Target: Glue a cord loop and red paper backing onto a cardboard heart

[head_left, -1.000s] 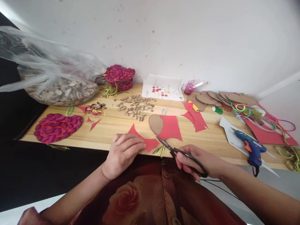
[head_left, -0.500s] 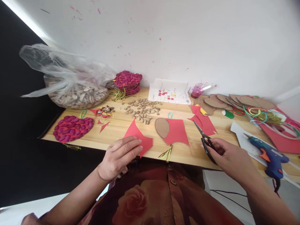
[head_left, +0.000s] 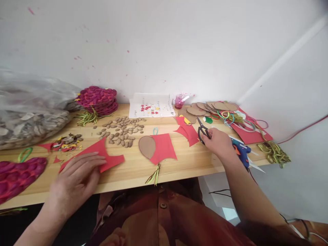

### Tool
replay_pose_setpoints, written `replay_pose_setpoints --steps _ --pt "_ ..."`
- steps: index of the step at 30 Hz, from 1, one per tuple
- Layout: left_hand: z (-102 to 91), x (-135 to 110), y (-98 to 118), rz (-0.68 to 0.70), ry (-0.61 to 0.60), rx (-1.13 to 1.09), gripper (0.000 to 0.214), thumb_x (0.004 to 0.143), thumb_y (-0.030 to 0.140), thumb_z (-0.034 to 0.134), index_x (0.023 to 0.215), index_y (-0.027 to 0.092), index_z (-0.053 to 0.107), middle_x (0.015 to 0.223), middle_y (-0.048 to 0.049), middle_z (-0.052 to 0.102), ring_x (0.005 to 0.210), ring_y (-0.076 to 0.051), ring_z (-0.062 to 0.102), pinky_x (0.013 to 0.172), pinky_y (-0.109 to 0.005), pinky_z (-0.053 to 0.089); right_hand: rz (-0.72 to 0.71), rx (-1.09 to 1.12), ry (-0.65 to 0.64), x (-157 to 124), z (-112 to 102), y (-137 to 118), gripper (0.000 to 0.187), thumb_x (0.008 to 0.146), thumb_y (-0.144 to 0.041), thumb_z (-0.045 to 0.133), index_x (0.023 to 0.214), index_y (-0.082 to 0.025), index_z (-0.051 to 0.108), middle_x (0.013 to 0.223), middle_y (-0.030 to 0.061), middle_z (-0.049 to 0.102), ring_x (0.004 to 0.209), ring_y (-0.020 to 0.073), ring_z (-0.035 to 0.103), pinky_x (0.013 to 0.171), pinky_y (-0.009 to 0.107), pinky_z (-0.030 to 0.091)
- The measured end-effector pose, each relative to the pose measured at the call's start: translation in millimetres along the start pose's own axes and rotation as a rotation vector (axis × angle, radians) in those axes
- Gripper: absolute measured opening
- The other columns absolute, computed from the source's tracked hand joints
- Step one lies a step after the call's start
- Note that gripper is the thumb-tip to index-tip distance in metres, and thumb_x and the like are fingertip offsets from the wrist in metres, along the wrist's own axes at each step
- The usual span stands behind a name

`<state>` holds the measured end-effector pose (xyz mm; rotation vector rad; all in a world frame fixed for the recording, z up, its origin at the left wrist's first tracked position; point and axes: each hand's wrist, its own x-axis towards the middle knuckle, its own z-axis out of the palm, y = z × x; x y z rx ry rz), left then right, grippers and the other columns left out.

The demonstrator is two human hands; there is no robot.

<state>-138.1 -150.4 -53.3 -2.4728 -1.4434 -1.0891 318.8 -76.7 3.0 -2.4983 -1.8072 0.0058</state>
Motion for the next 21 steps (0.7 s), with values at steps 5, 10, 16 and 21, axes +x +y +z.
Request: replay_pose_setpoints --steps 5,10,16,21 --pt "-4.6 -2.9 -9.2 -0.003 -0.060 0.063 0.028 0.091 0.012 0.044 0.103 0.028 0.064 0.104 -0.0045 0.071 0.105 -0.031 0.063 0.096 -0.057 0.049 0.067 -0.011 0.042 33.9 12.0 -3.5 0.027 0.087 -0.031 0.056 0.104 -0.012 0.066 0.100 0.0196 0.074 0.096 0.0335 0.069 0.070 0.035 0.042" --pt "-5.6 2.0 6.3 -0.134 -0.027 0.176 0.022 0.093 0.017 0.048 0.101 0.030 0.064 0.103 -0.0070 0.069 0.106 -0.034 0.061 0.094 -0.060 0.045 0.069 0.007 0.096 53.1 10.6 -9.2 0.033 0.089 -0.025 0.055 0.117 -0.009 0.062 0.111 0.0225 0.071 0.103 0.0332 0.067 0.079 0.037 0.045" --pt "14.8 16.8 23.0 0.066 -0.006 0.040 0.022 0.091 0.019 0.054 0.104 0.031 0.066 0.100 -0.0011 0.074 0.095 -0.029 0.065 0.083 -0.047 0.046 -0.078 0.057 0.042 27.7 1.5 -15.3 0.027 0.090 -0.034 0.055 0.105 -0.018 0.071 0.106 0.0131 0.074 0.103 0.0285 0.066 0.083 0.034 0.045" --pt "36.7 29.8 37.7 0.140 -0.128 -0.023 0.025 0.094 0.017 0.053 0.112 0.029 0.065 0.111 -0.0023 0.073 0.105 -0.025 0.064 0.088 -0.042 0.042 -0.053 0.090 -0.066 0.3 3.4 -15.2 0.026 0.084 -0.034 0.062 0.101 -0.017 0.073 0.095 0.0130 0.076 0.087 0.0276 0.069 0.071 0.034 0.045"
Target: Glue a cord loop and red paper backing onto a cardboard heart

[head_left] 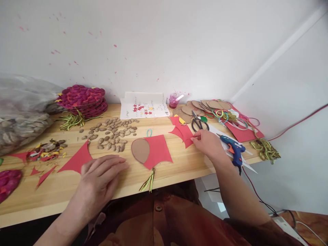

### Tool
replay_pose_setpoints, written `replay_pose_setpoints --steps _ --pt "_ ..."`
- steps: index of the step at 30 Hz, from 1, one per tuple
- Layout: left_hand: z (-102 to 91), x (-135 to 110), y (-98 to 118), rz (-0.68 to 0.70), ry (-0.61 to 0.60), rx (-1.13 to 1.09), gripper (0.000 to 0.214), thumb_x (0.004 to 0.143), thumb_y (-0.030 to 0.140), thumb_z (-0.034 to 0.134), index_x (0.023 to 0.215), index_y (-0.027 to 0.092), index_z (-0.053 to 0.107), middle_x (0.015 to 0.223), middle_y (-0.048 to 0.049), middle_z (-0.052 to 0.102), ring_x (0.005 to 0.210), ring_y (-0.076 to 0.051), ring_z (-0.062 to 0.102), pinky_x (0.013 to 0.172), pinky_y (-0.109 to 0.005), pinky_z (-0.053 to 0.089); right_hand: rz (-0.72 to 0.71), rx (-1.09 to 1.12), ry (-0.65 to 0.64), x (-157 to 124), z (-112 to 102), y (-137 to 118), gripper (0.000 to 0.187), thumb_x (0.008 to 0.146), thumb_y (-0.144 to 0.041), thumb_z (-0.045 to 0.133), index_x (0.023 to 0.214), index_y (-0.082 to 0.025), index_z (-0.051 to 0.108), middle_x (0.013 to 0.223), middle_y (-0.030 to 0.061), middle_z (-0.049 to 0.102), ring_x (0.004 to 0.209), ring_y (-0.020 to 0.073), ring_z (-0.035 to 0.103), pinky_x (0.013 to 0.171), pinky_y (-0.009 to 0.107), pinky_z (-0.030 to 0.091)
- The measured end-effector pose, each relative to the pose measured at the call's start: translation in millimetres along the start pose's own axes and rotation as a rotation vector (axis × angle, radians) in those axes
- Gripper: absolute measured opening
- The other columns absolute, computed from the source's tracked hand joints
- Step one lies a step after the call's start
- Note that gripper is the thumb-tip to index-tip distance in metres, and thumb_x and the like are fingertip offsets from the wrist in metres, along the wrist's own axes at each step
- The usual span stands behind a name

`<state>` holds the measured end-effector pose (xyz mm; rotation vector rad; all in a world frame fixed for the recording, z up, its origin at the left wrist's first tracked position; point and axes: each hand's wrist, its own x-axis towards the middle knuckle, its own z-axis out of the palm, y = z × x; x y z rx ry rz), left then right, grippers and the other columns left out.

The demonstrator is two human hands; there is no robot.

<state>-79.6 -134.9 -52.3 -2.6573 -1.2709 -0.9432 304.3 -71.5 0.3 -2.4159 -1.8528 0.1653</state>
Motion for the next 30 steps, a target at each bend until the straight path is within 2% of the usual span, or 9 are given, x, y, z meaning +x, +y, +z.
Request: replay_pose_setpoints --steps 4,9,13,17,20,22,26,30 --pt "14.7 17.2 9.8 0.032 -0.068 -0.012 0.028 0.096 0.019 0.054 0.121 0.029 0.062 0.125 -0.0057 0.068 0.113 -0.023 0.063 0.101 -0.044 0.035 0.001 0.060 -0.012 -1.6 3.2 -1.2 0.018 0.084 -0.030 0.059 0.091 -0.020 0.073 0.089 0.0096 0.076 0.083 0.0256 0.069 0.068 0.032 0.044" --pt "23.6 30.2 20.6 0.059 -0.134 -0.035 0.030 0.097 0.018 0.052 0.124 0.028 0.061 0.127 -0.0070 0.067 0.116 -0.021 0.063 0.109 -0.046 0.030 0.001 0.138 0.009 -7.7 3.7 -1.0 0.013 0.082 -0.028 0.059 0.082 -0.020 0.070 0.077 0.0064 0.074 0.074 0.0222 0.067 0.064 0.030 0.041" --pt "22.9 33.6 26.3 0.066 -0.179 -0.058 0.032 0.097 0.015 0.050 0.124 0.029 0.062 0.130 -0.0073 0.065 0.119 -0.022 0.060 0.109 -0.046 0.032 0.021 0.207 0.090 -12.2 -0.9 7.4 0.015 0.084 -0.032 0.056 0.087 -0.021 0.067 0.080 0.0045 0.074 0.073 0.0196 0.067 0.066 0.029 0.043" --pt "24.7 34.0 28.3 0.058 -0.196 -0.077 0.032 0.097 0.017 0.052 0.124 0.029 0.063 0.131 -0.0075 0.065 0.119 -0.025 0.059 0.106 -0.046 0.036 0.034 0.313 0.236 -1.5 -5.4 16.5 0.013 0.083 -0.034 0.059 0.085 -0.021 0.063 0.081 0.0051 0.074 0.074 0.0205 0.067 0.071 0.031 0.045" --pt "29.2 31.5 28.4 0.062 -0.169 -0.105 0.033 0.096 0.017 0.053 0.125 0.030 0.063 0.131 -0.0067 0.065 0.119 -0.025 0.058 0.102 -0.044 0.038 0.046 0.326 0.309 6.1 -6.8 15.5 0.023 0.084 -0.039 0.060 0.097 -0.020 0.063 0.084 0.0068 0.074 0.076 0.0222 0.067 0.072 0.033 0.045" --pt "31.6 29.1 28.5 0.069 -0.147 -0.124 0.034 0.096 0.016 0.053 0.126 0.031 0.062 0.131 -0.0059 0.065 0.118 -0.024 0.058 0.100 -0.042 0.038 0.037 0.257 0.246 5.2 -6.3 10.6 0.031 0.083 -0.045 0.062 0.101 -0.019 0.063 0.088 0.0080 0.074 0.080 0.0237 0.067 0.073 0.034 0.045" --pt "31.9 25.7 28.9 0.061 -0.141 -0.150 0.033 0.097 0.017 0.053 0.126 0.030 0.062 0.130 -0.0059 0.065 0.117 -0.023 0.060 0.100 -0.041 0.038 -0.036 0.133 0.015 -7.3 -0.8 -1.0 0.034 0.076 -0.049 0.070 0.093 -0.020 0.068 0.099 0.0099 0.073 0.088 0.0260 0.066 0.072 0.033 0.043" --pt "30.3 25.6 29.1 0.049 -0.142 -0.168 0.032 0.097 0.018 0.053 0.126 0.029 0.062 0.130 -0.0058 0.065 0.117 -0.023 0.060 0.100 -0.041 0.038 -0.049 0.173 -0.029 -15.6 6.6 -5.6 0.020 0.078 -0.039 0.069 0.083 -0.019 0.068 0.090 0.0077 0.073 0.082 0.0237 0.065 0.066 0.032 0.039"
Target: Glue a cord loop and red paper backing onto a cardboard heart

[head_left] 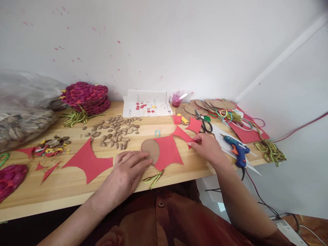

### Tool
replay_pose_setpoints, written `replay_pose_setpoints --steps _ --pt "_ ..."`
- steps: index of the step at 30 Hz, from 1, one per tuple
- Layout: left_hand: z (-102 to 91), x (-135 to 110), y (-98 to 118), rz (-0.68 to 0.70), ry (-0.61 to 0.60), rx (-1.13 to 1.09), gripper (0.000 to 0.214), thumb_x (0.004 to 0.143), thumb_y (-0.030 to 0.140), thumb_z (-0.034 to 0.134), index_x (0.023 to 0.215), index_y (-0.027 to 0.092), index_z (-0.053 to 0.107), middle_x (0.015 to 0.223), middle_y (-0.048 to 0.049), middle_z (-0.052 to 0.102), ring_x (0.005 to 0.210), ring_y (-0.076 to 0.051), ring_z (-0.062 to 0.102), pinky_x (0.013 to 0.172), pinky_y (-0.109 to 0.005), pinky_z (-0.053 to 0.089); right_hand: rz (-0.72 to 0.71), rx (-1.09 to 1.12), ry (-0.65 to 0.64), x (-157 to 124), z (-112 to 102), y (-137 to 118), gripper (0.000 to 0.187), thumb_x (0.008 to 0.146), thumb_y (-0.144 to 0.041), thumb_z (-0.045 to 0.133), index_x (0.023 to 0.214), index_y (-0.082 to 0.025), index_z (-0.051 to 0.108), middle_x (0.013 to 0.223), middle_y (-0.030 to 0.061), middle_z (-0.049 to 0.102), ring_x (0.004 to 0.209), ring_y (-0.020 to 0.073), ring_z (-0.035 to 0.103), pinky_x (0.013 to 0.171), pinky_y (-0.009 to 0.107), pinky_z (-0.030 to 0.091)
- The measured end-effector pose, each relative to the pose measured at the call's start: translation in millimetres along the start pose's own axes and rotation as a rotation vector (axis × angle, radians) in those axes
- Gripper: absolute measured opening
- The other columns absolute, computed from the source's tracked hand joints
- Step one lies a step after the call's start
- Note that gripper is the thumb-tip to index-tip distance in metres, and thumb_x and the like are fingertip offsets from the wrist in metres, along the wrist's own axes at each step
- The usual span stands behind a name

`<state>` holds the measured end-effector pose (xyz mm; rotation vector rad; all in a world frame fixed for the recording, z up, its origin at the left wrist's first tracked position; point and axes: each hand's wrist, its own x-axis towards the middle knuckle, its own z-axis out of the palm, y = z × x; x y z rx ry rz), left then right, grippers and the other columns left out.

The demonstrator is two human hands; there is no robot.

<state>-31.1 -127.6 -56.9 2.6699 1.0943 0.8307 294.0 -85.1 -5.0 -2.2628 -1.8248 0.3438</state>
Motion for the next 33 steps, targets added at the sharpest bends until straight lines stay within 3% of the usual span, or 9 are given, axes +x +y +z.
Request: replay_pose_setpoints --steps 5,11,14,16,18,20,22,28,33 --pt "-1.1 1.3 1.1 -0.023 0.001 -0.013 0.031 0.097 0.018 0.053 0.124 0.028 0.063 0.129 -0.0060 0.066 0.116 -0.022 0.060 0.100 -0.042 0.039 -0.010 0.124 0.050 -1.5 4.4 1.4 0.015 0.082 -0.036 0.064 0.081 -0.021 0.064 0.079 0.0027 0.071 0.071 0.0185 0.062 0.066 0.030 0.041" --pt "-8.3 3.1 8.1 -0.071 0.103 -0.117 0.029 0.097 0.019 0.054 0.124 0.026 0.062 0.117 -0.0070 0.071 0.108 -0.021 0.065 0.097 -0.041 0.045 -0.181 0.718 0.077 -18.0 -1.1 -8.0 0.024 0.080 -0.039 0.069 0.092 -0.021 0.058 0.081 0.0020 0.071 0.070 0.0166 0.064 0.067 0.029 0.049" --pt "-18.7 11.7 12.1 -0.252 0.171 -0.374 0.040 0.095 0.028 0.059 0.134 0.024 0.053 0.119 -0.0090 0.070 0.109 -0.023 0.066 0.094 -0.040 0.052 -0.308 0.744 0.069 -34.0 -11.3 -17.2 0.026 0.082 -0.038 0.070 0.100 -0.022 0.060 0.094 0.0045 0.071 0.080 0.0179 0.065 0.071 0.030 0.051" --pt "-27.1 20.0 13.3 -0.378 0.192 -0.665 0.055 0.094 0.034 0.059 0.145 0.021 0.042 0.124 -0.0131 0.067 0.109 -0.024 0.067 0.089 -0.039 0.056 -0.396 0.682 -0.014 -45.0 -18.3 -23.4 0.022 0.086 -0.035 0.068 0.104 -0.024 0.061 0.097 0.0053 0.070 0.084 0.0184 0.065 0.072 0.029 0.051" --pt "-33.6 27.4 14.3 -0.468 0.122 -0.899 0.058 0.090 0.038 0.064 0.142 0.019 0.045 0.122 -0.0145 0.068 0.107 -0.025 0.068 0.082 -0.036 0.059 -0.471 0.639 -0.104 -53.7 -23.2 -29.2 0.022 0.088 -0.034 0.066 0.108 -0.025 0.062 0.099 0.0050 0.069 0.080 0.0168 0.063 0.071 0.029 0.051" --pt "-35.9 30.9 17.1 -0.561 0.079 -0.974 0.051 0.081 0.038 0.075 0.126 0.018 0.059 0.111 -0.0107 0.072 0.101 -0.024 0.070 0.080 -0.034 0.059 -0.507 0.645 -0.201 -58.0 -24.5 -34.8 0.025 0.089 -0.033 0.067 0.112 -0.026 0.062 0.100 0.0040 0.068 0.076 0.0149 0.061 0.071 0.028 0.051" --pt "-33.5 29.8 23.0 -0.639 0.047 -1.006 0.035 0.079 0.037 0.077 0.108 0.019 0.067 0.104 -0.0075 0.073 0.094 -0.021 0.071 0.081 -0.033 0.058 -0.471 0.720 -0.274 -57.2 -21.8 -40.4 0.026 0.088 -0.033 0.068 0.113 -0.026 0.062 0.098 0.0036 0.068 0.076 0.0147 0.061 0.071 0.028 0.052" --pt "-20.7 16.0 45.7 -0.725 -0.017 -1.138 0.037 0.078 0.031 0.077 0.109 0.020 0.059 0.081 0.0004 0.068 0.070 -0.012 0.064 0.067 -0.025 0.052 -0.237 1.117 -0.409 -37.1 -1.1 -59.7 0.032 0.079 -0.036 0.076 0.105 -0.020 0.066 0.081 0.0004 0.065 0.062 0.0106 0.056 0.055 0.024 0.047" --pt "-20.9 9.9 52.2 -0.695 -0.154 -1.168 0.028 0.081 0.028 0.074 0.103 0.020 0.058 0.076 0.0030 0.064 0.064 -0.009 0.057 0.062 -0.022 0.045 -0.215 1.060 -0.469 -15.8 7.5 -74.4 0.025 0.076 -0.036 0.077 0.090 -0.017 0.069 0.072 -0.0020 0.063 0.054 0.0073 0.052 0.050 0.022 0.043"
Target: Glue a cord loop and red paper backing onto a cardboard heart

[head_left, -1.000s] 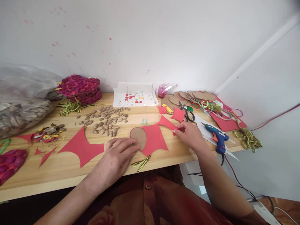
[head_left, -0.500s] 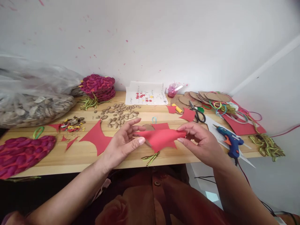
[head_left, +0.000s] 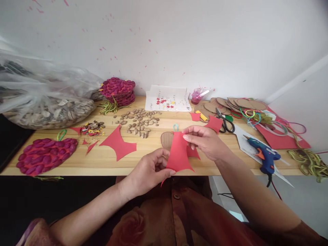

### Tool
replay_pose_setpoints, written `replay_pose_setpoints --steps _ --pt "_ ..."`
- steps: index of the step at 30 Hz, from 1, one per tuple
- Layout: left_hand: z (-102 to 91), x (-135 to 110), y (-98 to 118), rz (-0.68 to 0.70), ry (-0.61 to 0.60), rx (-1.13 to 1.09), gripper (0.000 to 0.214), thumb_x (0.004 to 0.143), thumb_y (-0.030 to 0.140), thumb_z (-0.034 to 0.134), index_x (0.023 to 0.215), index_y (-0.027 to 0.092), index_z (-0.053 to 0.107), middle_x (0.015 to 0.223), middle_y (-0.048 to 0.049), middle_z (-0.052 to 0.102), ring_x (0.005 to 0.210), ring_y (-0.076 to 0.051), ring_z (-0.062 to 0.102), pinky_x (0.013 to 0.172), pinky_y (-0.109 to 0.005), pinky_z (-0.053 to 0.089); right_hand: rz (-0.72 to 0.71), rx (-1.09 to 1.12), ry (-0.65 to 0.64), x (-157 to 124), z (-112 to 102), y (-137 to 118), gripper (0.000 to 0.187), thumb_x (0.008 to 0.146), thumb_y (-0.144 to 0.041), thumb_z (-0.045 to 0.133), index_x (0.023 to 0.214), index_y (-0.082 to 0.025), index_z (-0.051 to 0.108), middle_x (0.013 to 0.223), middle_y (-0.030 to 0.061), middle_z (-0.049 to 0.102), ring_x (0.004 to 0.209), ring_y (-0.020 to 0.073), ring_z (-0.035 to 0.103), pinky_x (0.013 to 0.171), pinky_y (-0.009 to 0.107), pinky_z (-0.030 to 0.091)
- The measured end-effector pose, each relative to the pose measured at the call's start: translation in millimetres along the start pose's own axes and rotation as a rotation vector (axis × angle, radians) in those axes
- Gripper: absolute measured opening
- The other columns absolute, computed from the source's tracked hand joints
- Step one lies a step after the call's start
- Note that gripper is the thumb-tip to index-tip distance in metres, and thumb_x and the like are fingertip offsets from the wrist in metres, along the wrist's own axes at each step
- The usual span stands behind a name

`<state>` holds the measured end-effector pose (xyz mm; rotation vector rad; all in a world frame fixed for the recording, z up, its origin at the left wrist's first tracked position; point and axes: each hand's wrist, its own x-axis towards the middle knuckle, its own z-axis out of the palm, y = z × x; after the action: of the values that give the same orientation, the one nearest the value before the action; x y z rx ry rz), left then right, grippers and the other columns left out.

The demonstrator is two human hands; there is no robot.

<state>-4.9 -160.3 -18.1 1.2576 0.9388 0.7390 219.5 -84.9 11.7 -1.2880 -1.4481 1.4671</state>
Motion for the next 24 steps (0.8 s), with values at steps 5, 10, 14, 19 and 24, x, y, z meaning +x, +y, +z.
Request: replay_pose_setpoints --steps 5,10,14,19,24 --pt "-8.8 -7.9 -4.9 0.080 -0.007 0.149 0.019 0.084 0.017 0.067 0.102 0.019 0.069 0.091 -0.0015 0.069 0.082 -0.013 0.063 0.077 -0.025 0.051 -0.020 -0.262 -0.078 26.6 -4.7 -9.6 0.021 0.079 -0.034 0.073 0.091 -0.018 0.069 0.074 0.0009 0.067 0.060 0.0107 0.058 0.051 0.023 0.045" --pt "-23.7 -14.0 -15.1 0.268 0.239 0.487 0.028 0.087 0.009 0.061 0.108 0.025 0.071 0.099 -0.0015 0.072 0.087 -0.013 0.067 0.080 -0.025 0.054 -0.020 -0.421 -0.200 48.9 -2.6 -20.9 0.013 0.079 -0.028 0.071 0.089 -0.019 0.070 0.078 0.0015 0.069 0.064 0.0109 0.061 0.054 0.023 0.045" --pt "-31.1 -13.7 -20.3 0.326 0.300 0.572 0.024 0.089 0.012 0.063 0.107 0.025 0.072 0.097 -0.0004 0.074 0.085 -0.012 0.069 0.079 -0.023 0.057 -0.044 -0.474 -0.315 63.8 2.6 -22.4 0.010 0.080 -0.025 0.068 0.088 -0.019 0.070 0.078 0.0014 0.071 0.066 0.0115 0.064 0.061 0.024 0.048" --pt "-34.8 -11.8 -25.5 0.447 0.294 0.723 0.023 0.094 0.012 0.059 0.109 0.024 0.071 0.105 -0.0014 0.074 0.095 -0.012 0.069 0.088 -0.023 0.056 -0.161 -0.606 -0.332 79.4 6.8 -15.7 0.011 0.080 -0.020 0.066 0.089 -0.021 0.072 0.088 0.0015 0.076 0.078 0.0140 0.067 0.070 0.027 0.050" --pt "-33.8 -7.3 -24.9 0.636 0.177 0.909 0.035 0.096 0.004 0.048 0.124 0.019 0.064 0.119 -0.0070 0.068 0.111 -0.016 0.062 0.099 -0.030 0.052 -0.246 -0.666 -0.342 83.6 12.3 -17.6 0.009 0.081 -0.020 0.065 0.086 -0.022 0.072 0.088 0.0009 0.076 0.078 0.0139 0.067 0.072 0.028 0.050"
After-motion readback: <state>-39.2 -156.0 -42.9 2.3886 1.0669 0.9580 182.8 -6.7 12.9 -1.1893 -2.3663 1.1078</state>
